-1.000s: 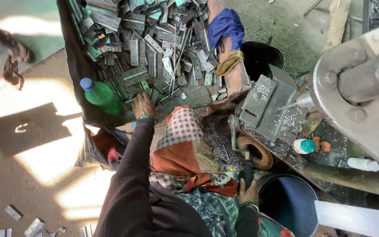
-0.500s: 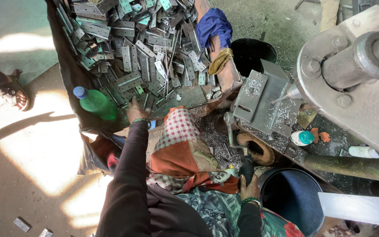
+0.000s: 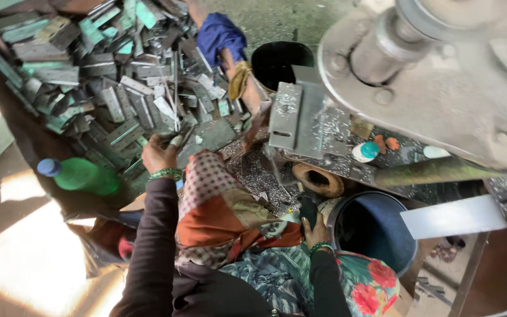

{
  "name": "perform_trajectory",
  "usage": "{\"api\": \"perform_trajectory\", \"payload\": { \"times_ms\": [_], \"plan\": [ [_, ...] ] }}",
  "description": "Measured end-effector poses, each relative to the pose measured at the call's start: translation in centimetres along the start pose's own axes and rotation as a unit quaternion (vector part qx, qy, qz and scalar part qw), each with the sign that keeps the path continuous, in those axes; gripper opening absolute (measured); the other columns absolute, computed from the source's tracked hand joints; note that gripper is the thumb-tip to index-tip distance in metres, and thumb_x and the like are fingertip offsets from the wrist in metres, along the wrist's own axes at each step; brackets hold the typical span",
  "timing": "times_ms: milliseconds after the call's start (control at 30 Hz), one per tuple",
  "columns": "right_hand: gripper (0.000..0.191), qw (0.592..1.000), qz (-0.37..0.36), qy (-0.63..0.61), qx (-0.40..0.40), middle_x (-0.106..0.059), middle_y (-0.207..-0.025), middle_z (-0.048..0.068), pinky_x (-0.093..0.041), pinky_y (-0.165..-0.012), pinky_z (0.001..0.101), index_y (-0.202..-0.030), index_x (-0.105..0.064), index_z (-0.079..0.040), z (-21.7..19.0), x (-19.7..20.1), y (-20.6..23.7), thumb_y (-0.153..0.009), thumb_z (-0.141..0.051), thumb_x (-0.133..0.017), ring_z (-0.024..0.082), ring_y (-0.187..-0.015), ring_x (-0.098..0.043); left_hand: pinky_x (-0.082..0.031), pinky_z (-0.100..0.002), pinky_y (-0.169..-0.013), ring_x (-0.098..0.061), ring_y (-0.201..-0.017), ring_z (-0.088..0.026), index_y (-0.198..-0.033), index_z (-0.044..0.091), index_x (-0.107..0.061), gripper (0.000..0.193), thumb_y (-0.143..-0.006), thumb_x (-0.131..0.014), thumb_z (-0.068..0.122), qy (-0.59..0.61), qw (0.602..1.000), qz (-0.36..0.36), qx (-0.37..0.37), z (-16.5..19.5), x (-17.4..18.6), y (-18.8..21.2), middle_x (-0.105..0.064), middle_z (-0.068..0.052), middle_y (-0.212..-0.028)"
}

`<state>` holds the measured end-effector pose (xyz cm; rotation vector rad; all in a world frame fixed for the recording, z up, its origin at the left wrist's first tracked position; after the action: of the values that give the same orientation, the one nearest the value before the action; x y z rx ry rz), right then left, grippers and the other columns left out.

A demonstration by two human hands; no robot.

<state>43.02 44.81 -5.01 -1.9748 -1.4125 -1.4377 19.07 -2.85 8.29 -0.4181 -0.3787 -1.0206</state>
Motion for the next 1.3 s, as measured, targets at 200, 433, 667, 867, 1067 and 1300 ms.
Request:
{"api": "perform_trajectory", "payload": {
  "times_ms": [200,433,667,867,1067,1300],
  "plan": [
    [0.062,0.999,-0.009,-0.04,-0.002,-0.069,-0.116,0.031,-0.052,-0.092,0.054,-0.136,-0.05,-0.008,0.3,0.7,0.7,-0.092,-0.05,-0.062,0.049,-0.107,-0.066,-0.06,-0.03,-0.092,-0.071,-0.098,-0.013,-0.112,0.001,-0.071,0.031,-0.082,-0.08,-0.003,0.416,0.892,-0.175,-0.009,10.4,-12.4,6.9,-0.075,-0.008,-0.109],
    [0.064,0.999,-0.031,-0.013,-0.032,-0.069,-0.115,0.028,-0.052,-0.091,0.0551,-0.14,-0.047,-0.014,0.9,1.3,1.2,-0.09,-0.051,-0.063,0.049,-0.106,-0.066,-0.056,-0.048,-0.079,-0.067,-0.097,-0.038,-0.115,0.004,-0.067,0.054,-0.064,-0.085,0.003,0.0,0.985,-0.116,-0.126,19.4,-17.2,16.1,-0.065,-0.018,-0.12],
    [0.077,0.995,-0.084,0.03,-0.054,-0.07,-0.116,0.028,-0.056,-0.085,0.0553,-0.153,-0.033,-0.009,0.8,1.7,0.9,-0.095,-0.053,-0.059,0.047,-0.1,-0.07,-0.042,-0.053,-0.109,-0.054,-0.13,-0.034,-0.127,0.013,-0.064,0.045,-0.084,-0.074,0.022,-0.134,0.921,-0.25,-0.267,20.8,-16.2,17.3,-0.059,-0.008,-0.138],
    [0.074,0.975,-0.165,0.144,-0.035,-0.071,-0.116,0.026,-0.056,-0.085,0.056,-0.151,-0.031,-0.008,-2.6,9.4,0.8,-0.098,-0.053,-0.057,0.046,-0.101,-0.071,0.007,-0.075,-0.115,-0.038,-0.146,-0.033,-0.143,0.017,-0.058,0.061,-0.082,-0.062,0.024,-0.283,0.847,-0.281,-0.352,21.5,-19.0,16.2,-0.046,-0.005,-0.158],
    [0.057,0.98,-0.124,0.155,-0.032,-0.071,-0.118,0.024,-0.052,-0.089,0.0589,-0.138,-0.044,-0.009,-3.8,9.4,-0.1,-0.099,-0.048,-0.059,0.047,-0.107,-0.067,0.008,-0.073,-0.12,-0.033,-0.154,-0.031,-0.139,0.015,-0.06,0.047,-0.093,-0.054,0.024,-0.312,0.846,-0.289,-0.321,21.1,-22.2,15.2,-0.046,-0.005,-0.161],
    [0.072,0.987,-0.118,0.111,-0.002,-0.07,-0.11,0.03,-0.055,-0.085,0.0563,-0.15,-0.03,-0.002,-1.1,1.6,-1.8,-0.1,-0.045,-0.059,0.047,-0.099,-0.068,0.007,-0.073,-0.119,-0.039,-0.147,-0.03,-0.142,0.011,-0.06,0.056,-0.087,-0.056,0.017,-0.243,0.881,-0.239,-0.328,20.3,-22.0,15.4,-0.051,-0.008,-0.155]
  ]
}}
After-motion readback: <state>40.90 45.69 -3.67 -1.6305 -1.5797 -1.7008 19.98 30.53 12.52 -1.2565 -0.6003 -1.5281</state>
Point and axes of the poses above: each hand's wrist, its own y-axis away from the middle knuckle, its own x-axis out of the back of the hand, z = x × y, the point moved 3 cm from there along -y, towards the middle knuckle
